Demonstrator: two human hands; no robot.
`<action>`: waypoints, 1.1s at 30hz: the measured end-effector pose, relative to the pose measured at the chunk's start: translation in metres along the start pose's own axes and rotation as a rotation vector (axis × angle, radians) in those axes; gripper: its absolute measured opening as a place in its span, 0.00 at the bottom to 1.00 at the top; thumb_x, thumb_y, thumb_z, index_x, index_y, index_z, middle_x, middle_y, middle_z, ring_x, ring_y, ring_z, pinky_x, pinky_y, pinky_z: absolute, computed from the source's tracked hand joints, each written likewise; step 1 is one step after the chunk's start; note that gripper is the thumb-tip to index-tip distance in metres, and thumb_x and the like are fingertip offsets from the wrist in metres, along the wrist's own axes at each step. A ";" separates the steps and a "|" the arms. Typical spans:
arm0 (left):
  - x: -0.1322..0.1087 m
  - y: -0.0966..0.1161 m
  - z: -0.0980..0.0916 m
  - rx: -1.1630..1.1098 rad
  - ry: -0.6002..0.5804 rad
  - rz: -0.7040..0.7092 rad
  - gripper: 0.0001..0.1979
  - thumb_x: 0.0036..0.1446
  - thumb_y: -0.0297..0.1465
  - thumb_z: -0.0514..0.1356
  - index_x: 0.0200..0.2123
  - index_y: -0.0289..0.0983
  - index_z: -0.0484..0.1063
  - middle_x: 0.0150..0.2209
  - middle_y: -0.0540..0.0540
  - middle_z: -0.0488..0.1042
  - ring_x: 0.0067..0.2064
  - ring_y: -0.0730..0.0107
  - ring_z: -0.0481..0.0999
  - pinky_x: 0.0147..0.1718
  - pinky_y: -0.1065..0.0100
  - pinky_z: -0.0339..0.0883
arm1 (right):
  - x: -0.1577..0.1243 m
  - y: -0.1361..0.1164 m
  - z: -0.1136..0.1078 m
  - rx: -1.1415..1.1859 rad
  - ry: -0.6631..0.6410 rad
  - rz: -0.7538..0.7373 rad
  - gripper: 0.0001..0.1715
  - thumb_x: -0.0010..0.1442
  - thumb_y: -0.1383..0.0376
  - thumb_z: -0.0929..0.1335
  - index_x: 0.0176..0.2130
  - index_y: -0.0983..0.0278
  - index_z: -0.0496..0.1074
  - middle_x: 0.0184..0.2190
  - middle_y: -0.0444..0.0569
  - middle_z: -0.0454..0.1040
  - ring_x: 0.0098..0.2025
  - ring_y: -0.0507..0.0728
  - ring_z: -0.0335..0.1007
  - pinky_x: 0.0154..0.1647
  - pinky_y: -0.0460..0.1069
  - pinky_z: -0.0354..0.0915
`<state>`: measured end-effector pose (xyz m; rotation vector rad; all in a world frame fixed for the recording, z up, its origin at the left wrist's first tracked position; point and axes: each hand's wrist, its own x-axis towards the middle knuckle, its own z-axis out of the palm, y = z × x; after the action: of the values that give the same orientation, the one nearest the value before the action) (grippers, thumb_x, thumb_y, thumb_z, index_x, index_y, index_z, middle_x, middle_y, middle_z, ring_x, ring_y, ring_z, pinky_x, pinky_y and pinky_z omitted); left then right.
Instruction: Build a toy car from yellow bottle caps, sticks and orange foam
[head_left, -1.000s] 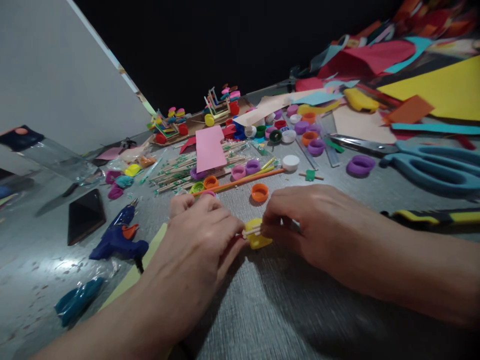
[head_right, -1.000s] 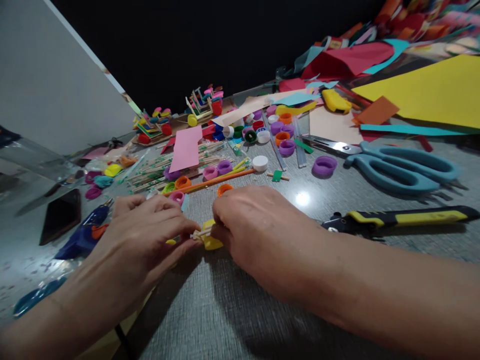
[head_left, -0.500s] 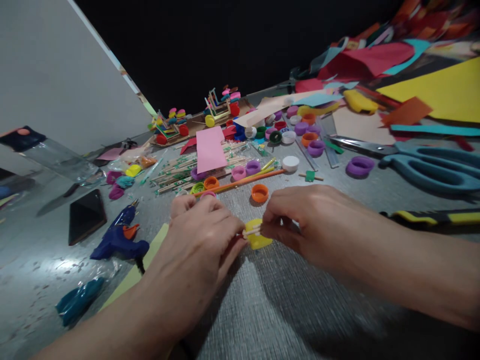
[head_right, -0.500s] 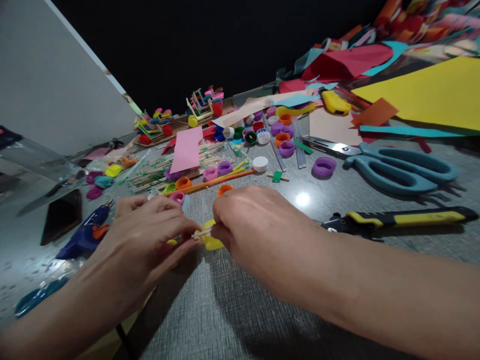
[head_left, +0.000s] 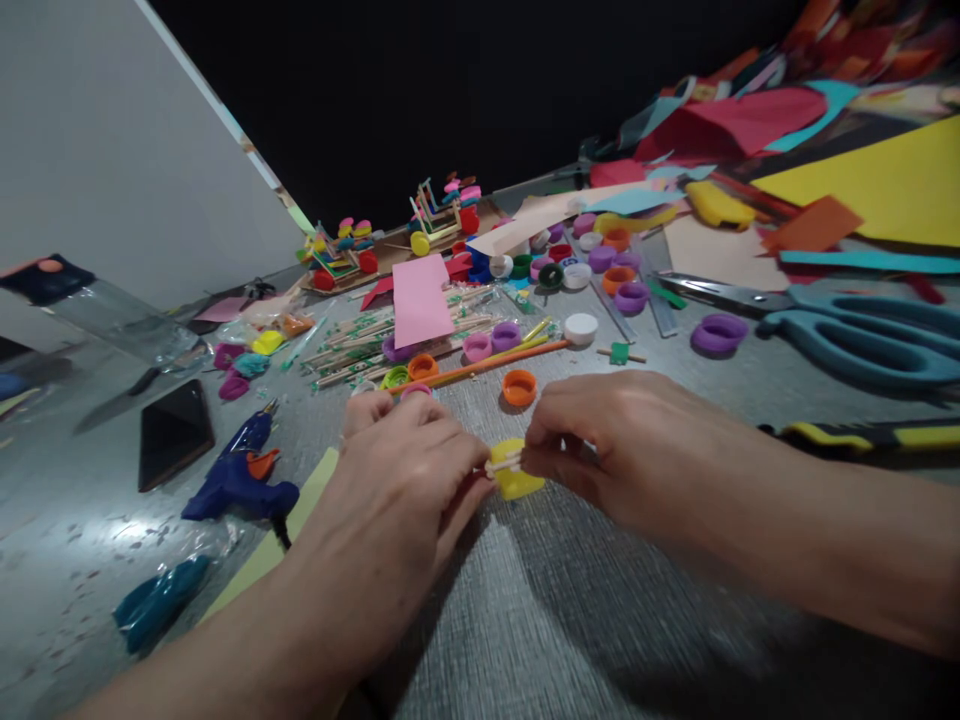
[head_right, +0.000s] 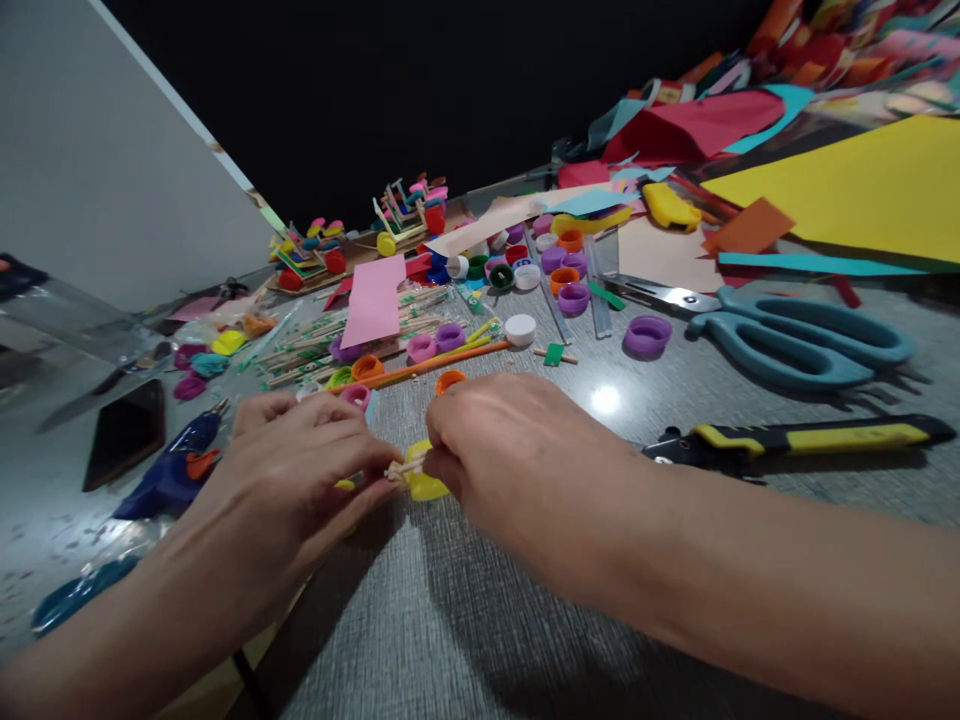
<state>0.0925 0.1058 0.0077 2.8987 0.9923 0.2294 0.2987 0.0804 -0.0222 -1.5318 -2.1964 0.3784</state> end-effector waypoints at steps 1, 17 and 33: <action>0.000 0.000 0.000 0.002 0.003 -0.002 0.10 0.66 0.31 0.60 0.31 0.37 0.76 0.31 0.48 0.74 0.39 0.57 0.69 0.41 0.55 0.47 | 0.000 0.000 0.000 -0.001 0.001 -0.002 0.09 0.60 0.67 0.71 0.27 0.63 0.74 0.24 0.43 0.72 0.26 0.52 0.64 0.29 0.49 0.53; 0.001 0.001 0.001 -0.007 0.003 -0.002 0.10 0.65 0.30 0.61 0.30 0.37 0.75 0.31 0.48 0.74 0.38 0.57 0.69 0.41 0.54 0.48 | 0.000 -0.002 -0.002 0.002 -0.009 -0.008 0.10 0.60 0.68 0.72 0.26 0.63 0.74 0.23 0.43 0.72 0.26 0.52 0.63 0.28 0.49 0.50; 0.002 0.001 0.000 -0.015 -0.011 -0.013 0.11 0.67 0.32 0.59 0.31 0.37 0.76 0.31 0.48 0.75 0.39 0.57 0.70 0.41 0.54 0.48 | -0.001 -0.002 -0.002 0.022 0.008 -0.023 0.11 0.59 0.70 0.71 0.25 0.64 0.73 0.23 0.43 0.70 0.24 0.50 0.57 0.26 0.49 0.46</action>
<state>0.0944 0.1060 0.0080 2.8761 1.0032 0.2186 0.2980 0.0788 -0.0200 -1.4923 -2.1947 0.3879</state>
